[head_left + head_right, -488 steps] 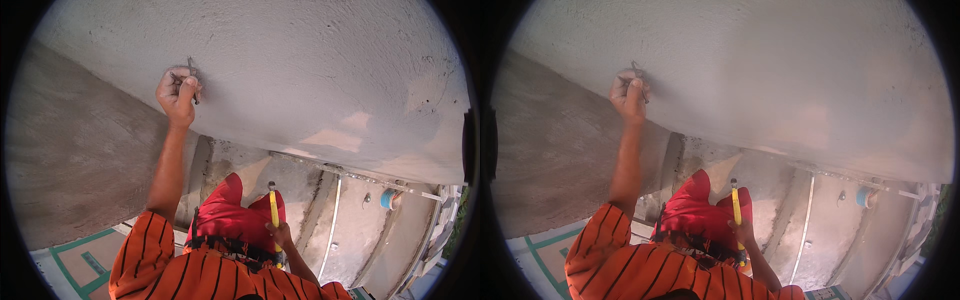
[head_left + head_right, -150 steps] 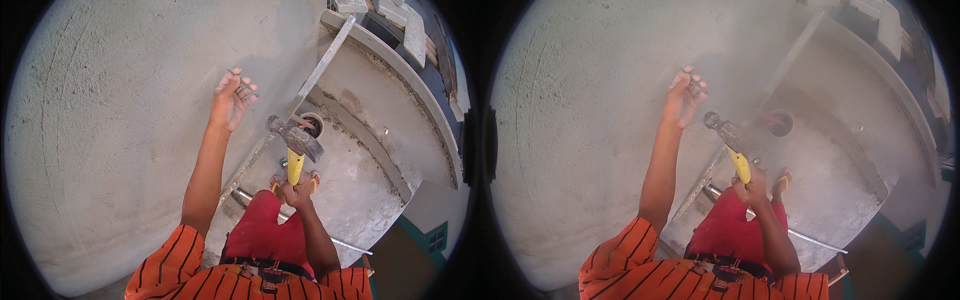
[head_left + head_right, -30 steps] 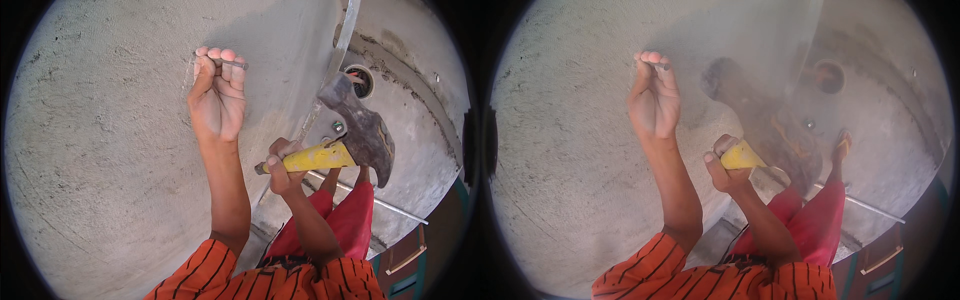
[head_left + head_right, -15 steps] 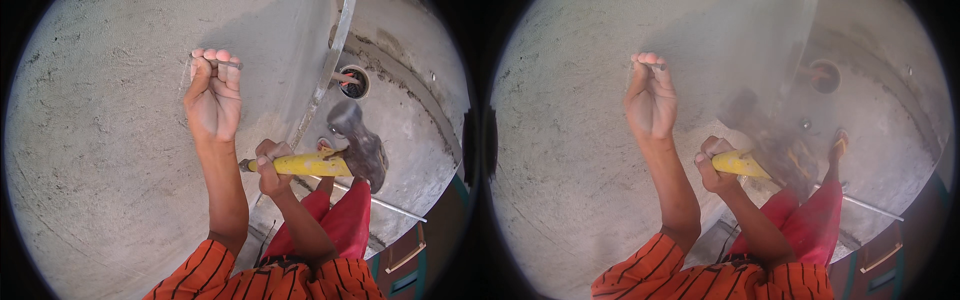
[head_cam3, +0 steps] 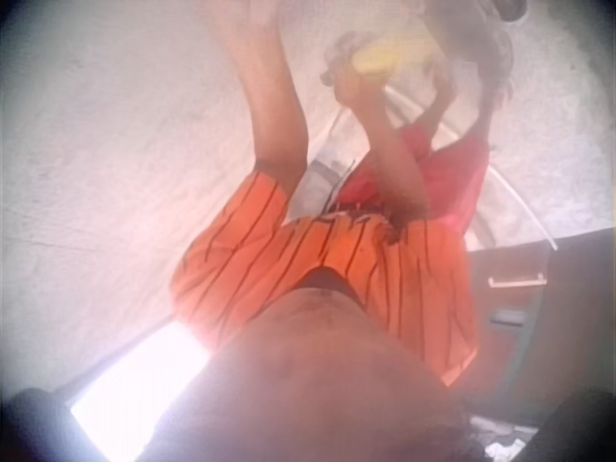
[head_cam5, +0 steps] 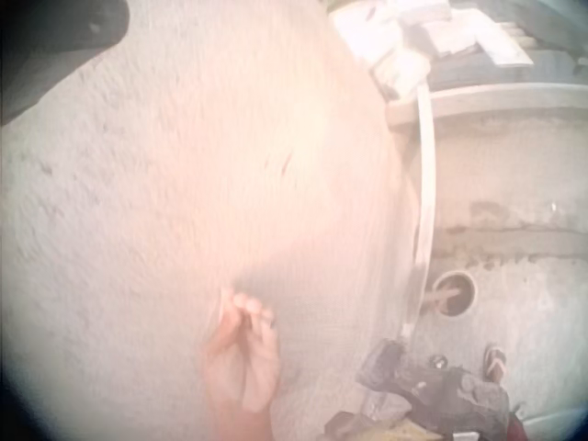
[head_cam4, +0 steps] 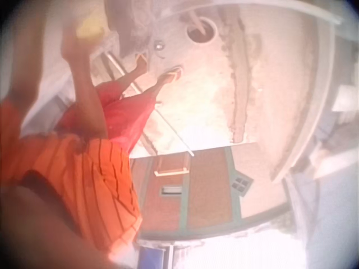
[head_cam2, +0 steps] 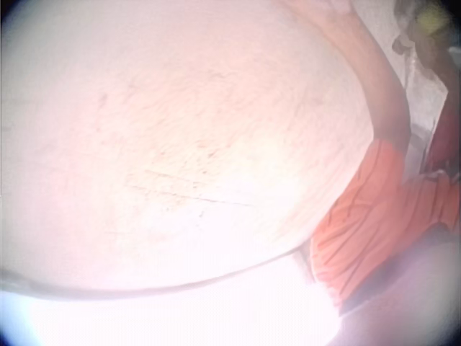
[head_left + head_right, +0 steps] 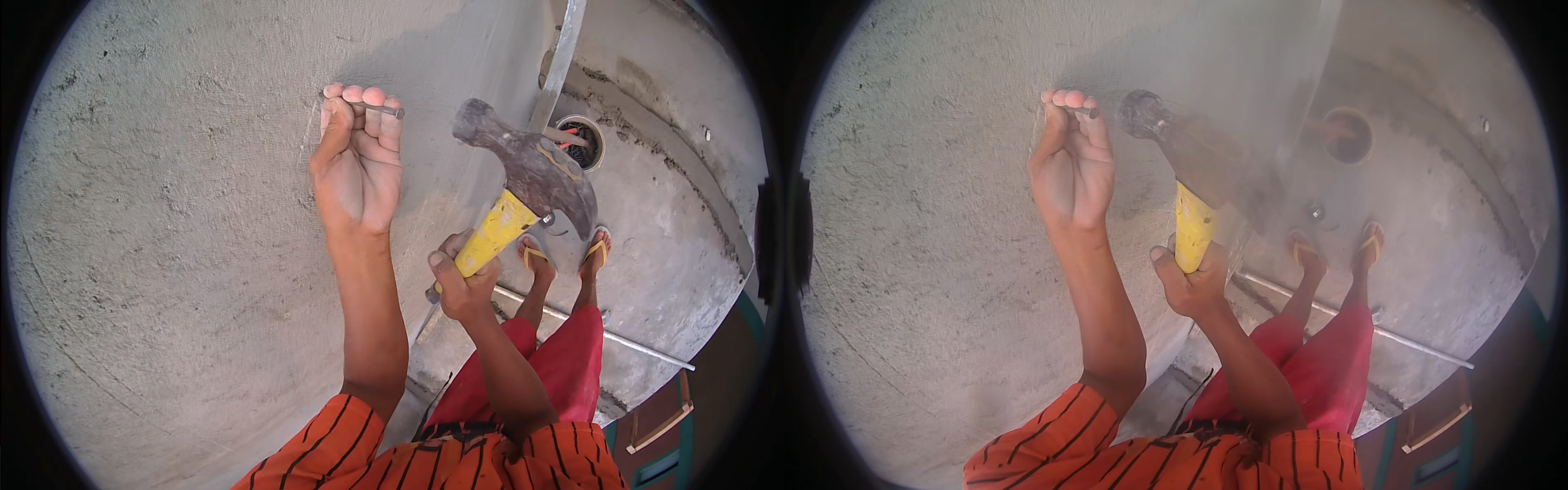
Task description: The person uses a long metal level and a nail to mark lines on a concrete wall, then hammers a nail into the surface and continues to use the level to check the alignment.
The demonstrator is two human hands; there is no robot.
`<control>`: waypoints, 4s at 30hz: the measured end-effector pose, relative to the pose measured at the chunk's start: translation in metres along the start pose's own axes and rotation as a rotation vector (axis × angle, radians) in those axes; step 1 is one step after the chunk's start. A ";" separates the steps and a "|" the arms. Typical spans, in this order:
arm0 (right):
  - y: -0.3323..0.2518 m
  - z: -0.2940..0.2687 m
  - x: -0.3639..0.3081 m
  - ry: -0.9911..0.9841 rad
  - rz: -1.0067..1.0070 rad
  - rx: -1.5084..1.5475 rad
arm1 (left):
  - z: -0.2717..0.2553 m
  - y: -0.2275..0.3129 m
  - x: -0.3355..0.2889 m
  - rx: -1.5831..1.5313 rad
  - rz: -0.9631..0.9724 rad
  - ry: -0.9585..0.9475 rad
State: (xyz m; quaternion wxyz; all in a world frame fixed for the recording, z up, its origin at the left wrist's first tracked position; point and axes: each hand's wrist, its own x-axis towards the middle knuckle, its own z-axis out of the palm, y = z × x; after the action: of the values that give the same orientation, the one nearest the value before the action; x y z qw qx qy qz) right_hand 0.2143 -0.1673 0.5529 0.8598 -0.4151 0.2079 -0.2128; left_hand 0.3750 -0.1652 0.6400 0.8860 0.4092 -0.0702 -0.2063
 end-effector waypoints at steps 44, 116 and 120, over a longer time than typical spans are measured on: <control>0.007 -0.231 0.004 0.087 0.422 -1.016 | -0.014 0.005 -0.004 -0.157 0.024 -0.038; 0.212 -0.395 0.110 -0.293 -0.810 -1.320 | -0.323 -0.233 -0.297 1.798 0.312 0.328; 0.165 -0.315 0.142 -0.373 -1.185 -1.502 | -0.360 -0.282 -0.333 1.792 0.116 0.465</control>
State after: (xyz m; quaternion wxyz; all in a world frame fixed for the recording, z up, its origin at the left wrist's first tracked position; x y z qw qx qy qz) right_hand 0.1945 -0.3473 0.2163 0.1439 -0.9196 -0.0926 -0.3536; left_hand 0.0920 0.0631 0.2067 0.2397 0.9682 -0.0441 0.0568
